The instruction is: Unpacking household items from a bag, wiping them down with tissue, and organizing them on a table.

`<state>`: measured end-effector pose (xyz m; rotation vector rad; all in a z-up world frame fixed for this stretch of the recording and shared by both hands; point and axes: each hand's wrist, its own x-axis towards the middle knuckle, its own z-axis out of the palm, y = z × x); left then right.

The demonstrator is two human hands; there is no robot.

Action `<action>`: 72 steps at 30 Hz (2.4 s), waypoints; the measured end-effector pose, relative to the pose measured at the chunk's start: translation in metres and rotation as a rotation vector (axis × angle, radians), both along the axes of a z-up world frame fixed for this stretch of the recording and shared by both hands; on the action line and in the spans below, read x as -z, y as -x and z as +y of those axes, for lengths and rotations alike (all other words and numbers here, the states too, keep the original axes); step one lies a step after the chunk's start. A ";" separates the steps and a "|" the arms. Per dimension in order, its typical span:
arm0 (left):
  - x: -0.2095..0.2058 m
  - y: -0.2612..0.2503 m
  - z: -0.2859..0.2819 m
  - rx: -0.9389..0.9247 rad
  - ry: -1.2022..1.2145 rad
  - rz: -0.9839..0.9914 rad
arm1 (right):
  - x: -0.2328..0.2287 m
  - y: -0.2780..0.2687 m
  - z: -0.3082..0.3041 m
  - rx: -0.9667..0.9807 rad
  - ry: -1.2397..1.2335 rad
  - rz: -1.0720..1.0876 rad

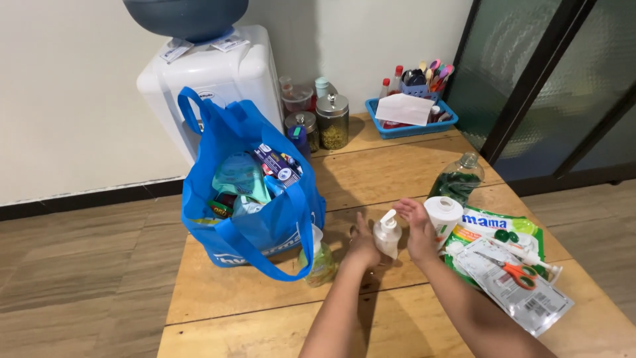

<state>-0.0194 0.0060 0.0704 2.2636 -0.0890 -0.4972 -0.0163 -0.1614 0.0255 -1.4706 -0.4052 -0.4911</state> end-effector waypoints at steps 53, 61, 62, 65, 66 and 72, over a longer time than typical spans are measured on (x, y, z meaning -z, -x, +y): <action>-0.130 0.086 0.208 -0.416 -0.248 -0.688 | -0.020 0.035 0.084 0.141 0.734 0.389; -0.104 0.063 0.204 -0.335 -0.366 -0.903 | -0.186 0.046 0.182 0.161 0.854 -0.697; -0.101 0.058 0.205 -0.327 -0.346 -0.910 | -0.202 0.033 0.204 0.057 0.937 -0.767; -0.099 0.047 0.206 -0.381 -0.308 -0.933 | -0.206 -0.020 0.246 -0.052 1.126 -0.818; -0.098 0.046 0.207 -0.438 -0.290 -0.942 | -0.199 -0.040 0.257 -0.055 1.231 -0.788; -0.091 0.034 0.222 -0.783 -0.026 -0.628 | -0.174 -0.065 0.242 0.143 1.713 0.400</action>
